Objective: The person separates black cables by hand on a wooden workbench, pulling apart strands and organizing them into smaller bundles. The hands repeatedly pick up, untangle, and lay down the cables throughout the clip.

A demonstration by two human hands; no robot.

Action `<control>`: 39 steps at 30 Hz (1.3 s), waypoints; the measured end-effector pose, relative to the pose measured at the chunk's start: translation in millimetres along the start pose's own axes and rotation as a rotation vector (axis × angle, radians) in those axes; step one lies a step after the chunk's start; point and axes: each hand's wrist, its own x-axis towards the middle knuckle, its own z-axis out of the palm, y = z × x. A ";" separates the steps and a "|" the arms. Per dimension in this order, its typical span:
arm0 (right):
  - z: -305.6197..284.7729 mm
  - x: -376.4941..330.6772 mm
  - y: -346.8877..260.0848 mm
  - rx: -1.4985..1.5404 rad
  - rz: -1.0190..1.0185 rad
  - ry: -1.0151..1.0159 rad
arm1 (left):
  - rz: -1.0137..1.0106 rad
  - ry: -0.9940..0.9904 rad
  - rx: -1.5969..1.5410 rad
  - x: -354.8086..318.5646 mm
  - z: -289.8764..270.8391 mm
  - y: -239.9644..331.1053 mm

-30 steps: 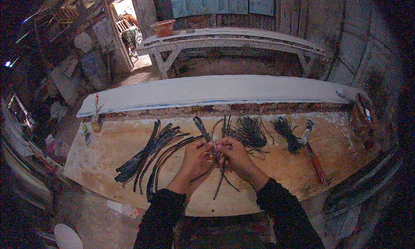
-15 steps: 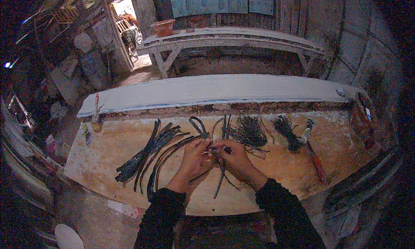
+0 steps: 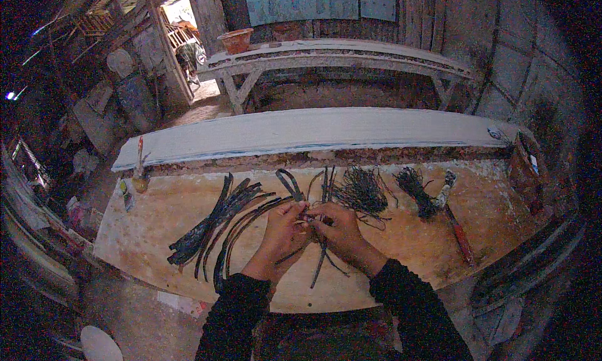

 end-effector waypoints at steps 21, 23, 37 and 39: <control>5.5 3.8 7.2 0.485 0.469 0.151 | -0.055 -0.088 -0.199 4.0 0.2 -16.8; 1.0 3.9 2.7 0.613 0.571 0.140 | -0.010 -0.118 -0.229 5.9 1.8 -20.7; 4.9 6.7 2.6 0.648 0.574 -0.030 | 0.077 -0.149 -0.338 -0.6 -0.3 -11.8; 3.1 6.8 0.9 0.589 0.586 -0.059 | 0.038 -0.079 -0.280 -3.3 0.7 -12.3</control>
